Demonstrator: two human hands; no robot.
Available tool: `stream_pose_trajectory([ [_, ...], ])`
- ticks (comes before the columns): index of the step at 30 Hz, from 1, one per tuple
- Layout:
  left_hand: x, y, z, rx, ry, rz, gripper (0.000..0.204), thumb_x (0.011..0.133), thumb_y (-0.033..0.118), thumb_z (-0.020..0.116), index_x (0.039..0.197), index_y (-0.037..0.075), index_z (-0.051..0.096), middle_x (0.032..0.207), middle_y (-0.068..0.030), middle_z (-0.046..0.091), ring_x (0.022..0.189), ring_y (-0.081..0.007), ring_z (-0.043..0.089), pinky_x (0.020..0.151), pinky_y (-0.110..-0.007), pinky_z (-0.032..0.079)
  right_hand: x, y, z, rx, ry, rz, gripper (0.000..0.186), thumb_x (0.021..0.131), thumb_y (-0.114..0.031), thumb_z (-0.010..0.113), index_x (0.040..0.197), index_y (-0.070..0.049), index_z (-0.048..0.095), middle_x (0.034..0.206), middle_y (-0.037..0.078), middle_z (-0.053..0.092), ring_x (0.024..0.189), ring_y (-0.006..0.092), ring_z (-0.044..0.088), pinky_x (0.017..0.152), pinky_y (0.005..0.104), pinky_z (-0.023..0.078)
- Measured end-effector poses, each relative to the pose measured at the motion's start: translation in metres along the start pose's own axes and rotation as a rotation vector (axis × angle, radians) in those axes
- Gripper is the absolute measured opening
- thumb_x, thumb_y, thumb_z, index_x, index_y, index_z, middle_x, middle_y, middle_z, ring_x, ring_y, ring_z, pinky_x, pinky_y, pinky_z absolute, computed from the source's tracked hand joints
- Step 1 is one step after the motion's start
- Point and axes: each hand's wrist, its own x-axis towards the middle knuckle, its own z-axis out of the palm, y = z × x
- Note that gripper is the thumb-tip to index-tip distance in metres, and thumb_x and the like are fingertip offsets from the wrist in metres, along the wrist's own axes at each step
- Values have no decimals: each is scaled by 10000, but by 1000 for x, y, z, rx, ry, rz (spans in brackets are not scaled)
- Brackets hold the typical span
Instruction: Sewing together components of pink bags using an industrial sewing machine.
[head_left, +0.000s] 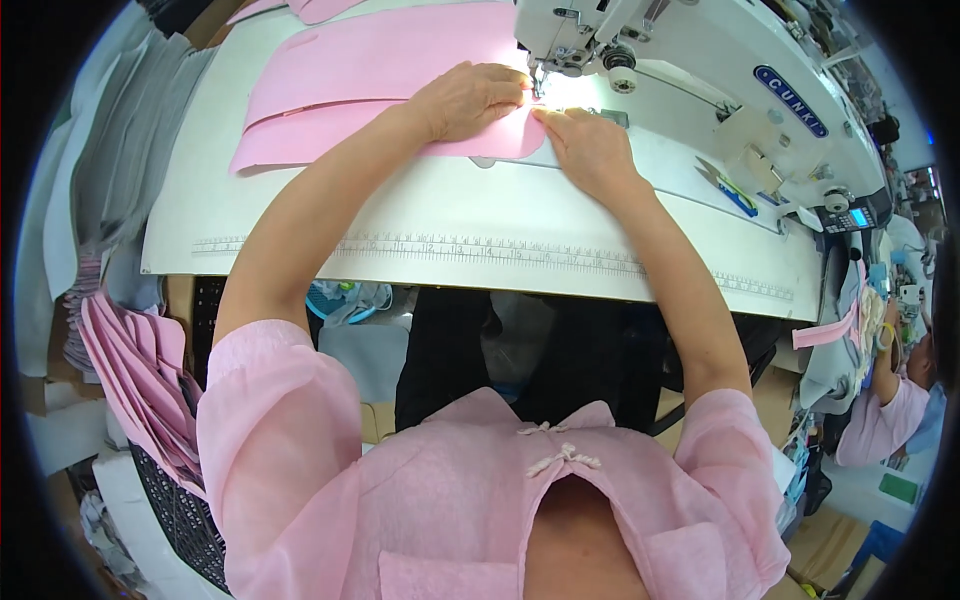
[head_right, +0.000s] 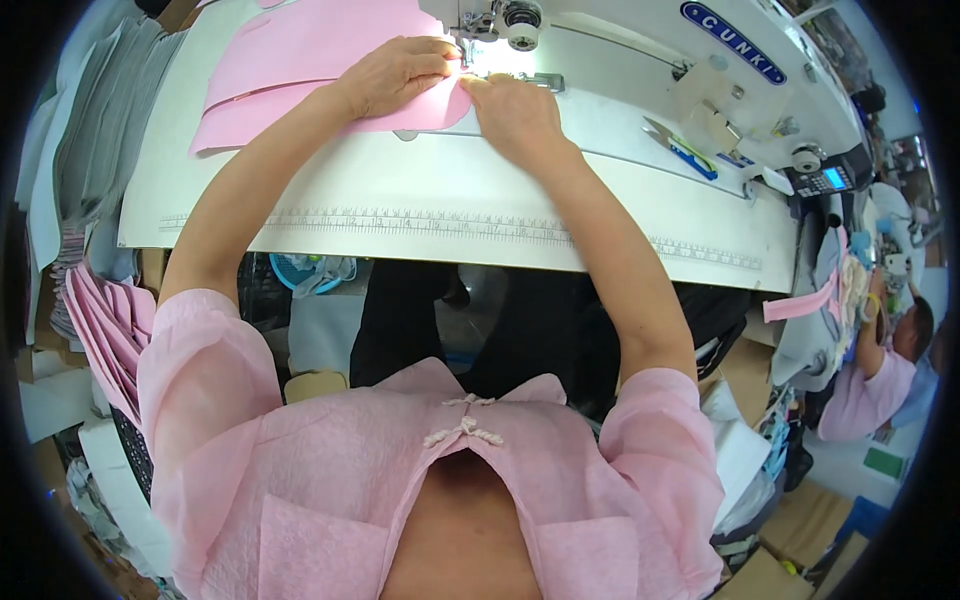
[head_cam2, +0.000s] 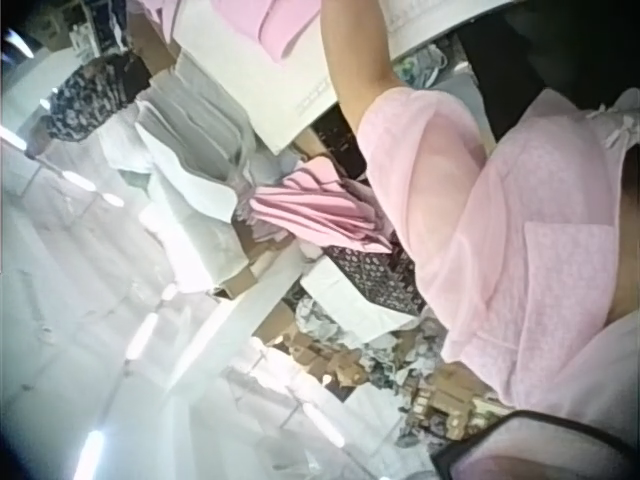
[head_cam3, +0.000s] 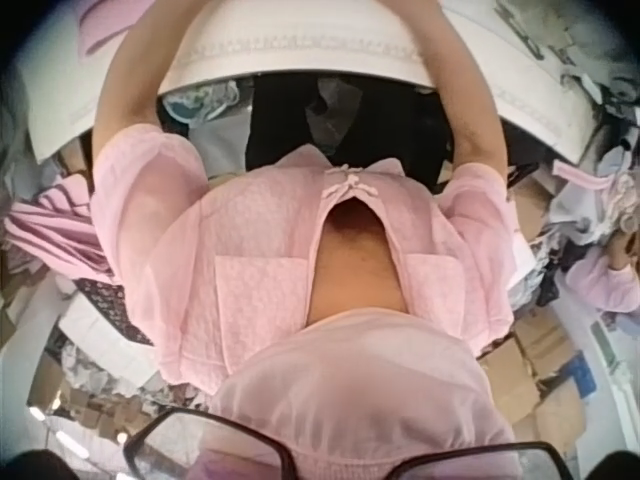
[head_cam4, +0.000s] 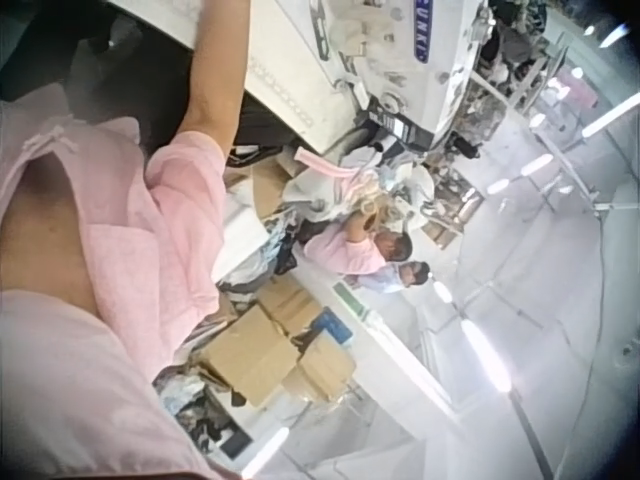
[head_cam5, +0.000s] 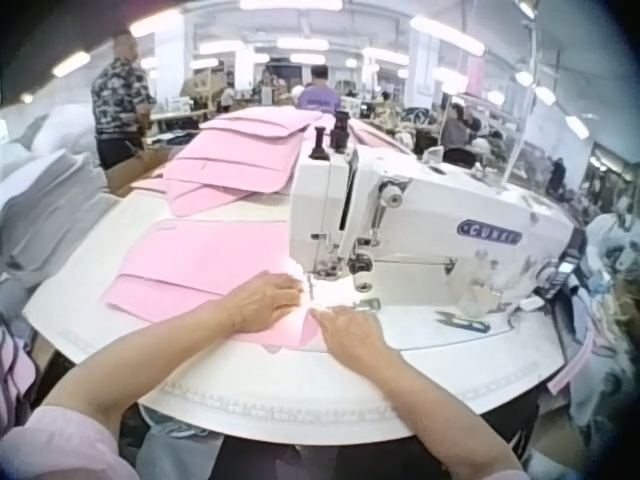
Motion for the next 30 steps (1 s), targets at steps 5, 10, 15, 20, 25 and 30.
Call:
stream_pose_trajectory([
  [5,7,-4,2,-8,-12,-9,151,804,117,485,902,38,569,1080,-92,532,1005,-264,485,858,-344,396,-4,3,-1,-6,-36,45,237,826,-185,439,1027,-169,565,819,80,587,743,252,572,621,360,461],
  [10,10,-8,-8,16,-86,24,174,807,130,477,942,73,570,1107,-83,510,1005,-267,481,862,-338,396,-2,3,-1,4,3,-56,195,745,-82,417,874,-107,561,724,103,594,668,264,591,543,368,463],
  [15,3,-19,-7,3,-79,-21,176,808,158,503,934,67,585,1053,-96,534,986,-266,493,846,-341,402,5,-7,4,-42,-51,-15,186,774,-116,410,876,-111,566,722,108,600,669,262,595,552,375,462],
  [20,14,-14,15,318,-68,-45,263,812,189,446,1053,228,543,1132,20,503,1072,-144,446,838,-365,353,-5,13,4,-81,-39,13,186,828,-185,418,933,-124,560,803,121,589,708,275,581,598,384,454],
  [25,-35,-5,-20,441,303,-147,107,766,208,513,846,149,552,951,-8,564,919,-166,523,769,-403,380,7,-28,-6,-62,294,-397,107,705,-91,531,810,-74,518,631,64,471,573,228,506,496,337,418],
  [30,-106,12,-76,391,346,-274,126,717,180,576,822,117,548,898,-39,570,890,-176,533,789,-397,378,47,-88,1,-124,263,-576,133,638,-57,531,771,-60,528,666,56,485,606,217,497,525,300,419],
])
